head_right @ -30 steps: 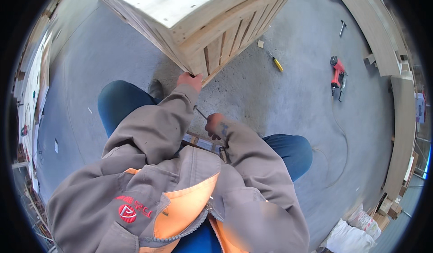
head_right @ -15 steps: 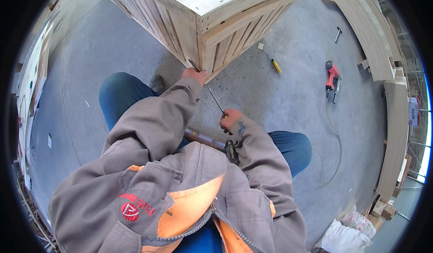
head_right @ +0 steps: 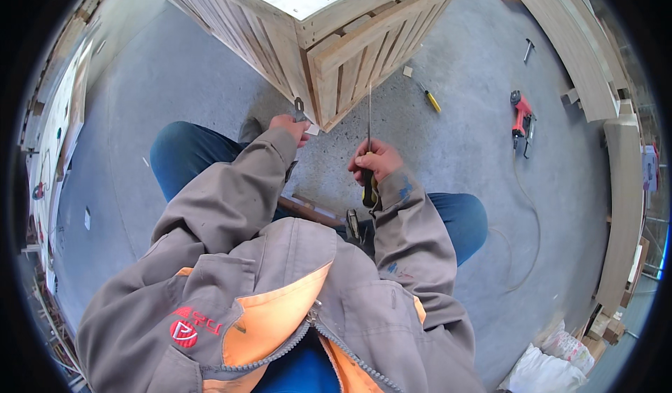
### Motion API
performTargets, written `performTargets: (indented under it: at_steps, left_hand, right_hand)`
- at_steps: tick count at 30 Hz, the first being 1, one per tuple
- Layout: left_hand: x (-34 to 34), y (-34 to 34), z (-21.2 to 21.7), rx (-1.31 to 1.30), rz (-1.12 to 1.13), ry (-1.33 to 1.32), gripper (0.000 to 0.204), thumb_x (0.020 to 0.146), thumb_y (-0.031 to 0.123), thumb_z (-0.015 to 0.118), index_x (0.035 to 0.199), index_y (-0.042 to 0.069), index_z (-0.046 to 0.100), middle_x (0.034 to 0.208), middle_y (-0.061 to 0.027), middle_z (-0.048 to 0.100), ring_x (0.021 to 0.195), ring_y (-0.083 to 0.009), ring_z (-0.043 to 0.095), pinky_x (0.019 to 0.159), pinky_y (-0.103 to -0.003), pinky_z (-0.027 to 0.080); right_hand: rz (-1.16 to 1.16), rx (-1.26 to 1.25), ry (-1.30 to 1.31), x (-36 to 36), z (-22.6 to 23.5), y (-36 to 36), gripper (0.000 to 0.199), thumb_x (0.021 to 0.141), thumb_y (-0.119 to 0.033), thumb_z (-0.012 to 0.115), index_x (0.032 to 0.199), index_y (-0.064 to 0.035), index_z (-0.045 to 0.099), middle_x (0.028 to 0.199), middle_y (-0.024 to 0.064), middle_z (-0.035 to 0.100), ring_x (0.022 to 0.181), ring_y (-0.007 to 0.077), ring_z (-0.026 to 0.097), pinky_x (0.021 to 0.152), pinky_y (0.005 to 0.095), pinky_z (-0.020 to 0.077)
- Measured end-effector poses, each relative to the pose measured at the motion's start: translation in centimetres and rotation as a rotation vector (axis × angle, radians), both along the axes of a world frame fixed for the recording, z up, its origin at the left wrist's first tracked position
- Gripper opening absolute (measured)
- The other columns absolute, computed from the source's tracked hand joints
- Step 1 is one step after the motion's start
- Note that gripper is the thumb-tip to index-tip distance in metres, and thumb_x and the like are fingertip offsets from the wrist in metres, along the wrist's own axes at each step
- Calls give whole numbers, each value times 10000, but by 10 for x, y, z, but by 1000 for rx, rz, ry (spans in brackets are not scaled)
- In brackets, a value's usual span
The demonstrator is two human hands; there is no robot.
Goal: The person sits on a stool and uses a screwdriver to tighten screws into a wooden crate-like structure. They adjust their position and the structure to access different areas, continuing to secure the wooden slats.
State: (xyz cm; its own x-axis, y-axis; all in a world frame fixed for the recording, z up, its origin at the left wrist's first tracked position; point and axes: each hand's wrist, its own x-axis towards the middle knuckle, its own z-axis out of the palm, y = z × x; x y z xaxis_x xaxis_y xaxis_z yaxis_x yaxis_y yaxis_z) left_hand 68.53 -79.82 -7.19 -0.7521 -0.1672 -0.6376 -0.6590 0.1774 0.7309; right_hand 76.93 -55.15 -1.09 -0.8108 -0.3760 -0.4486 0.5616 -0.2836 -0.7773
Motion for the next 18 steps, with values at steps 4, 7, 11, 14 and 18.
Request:
performTargets:
  at_steps: [4,7,11,14,18]
  left_hand:
    - [16,-3,18,40,-89,19,215,889,131,685,1026,-29,639,907,-114,694,702,-187,685,545,-311,554]
    - [21,-9,21,110,-128,33,194,906,153,670,1016,-4,646,916,-95,697,716,-184,685,555,-310,552]
    - [26,-9,28,130,-215,6,127,942,149,619,1004,38,623,978,-83,696,773,-178,674,608,-305,557]
    - [27,-8,19,114,-302,15,131,944,153,616,1017,43,614,1003,-86,698,782,-181,677,618,-315,560]
    - [29,-6,12,93,-323,5,139,947,150,610,1031,40,609,1023,-84,699,798,-183,681,623,-314,562]
  right_hand:
    - [-44,-170,160,0,13,8,94,787,-69,620,848,-42,553,825,164,648,615,195,607,533,330,497]
    - [-58,-225,225,-3,20,9,91,780,-57,609,853,-38,558,844,172,647,635,196,607,544,333,497]
    - [-69,-279,294,-4,27,9,95,790,-67,596,870,-35,558,848,177,636,620,201,600,530,335,507]
    - [-75,-340,362,-6,34,10,122,780,-51,585,898,-25,562,868,186,636,631,211,605,528,339,509]
    - [-122,-396,398,-8,40,11,212,768,-42,580,977,-8,583,892,195,639,656,217,610,525,330,509]
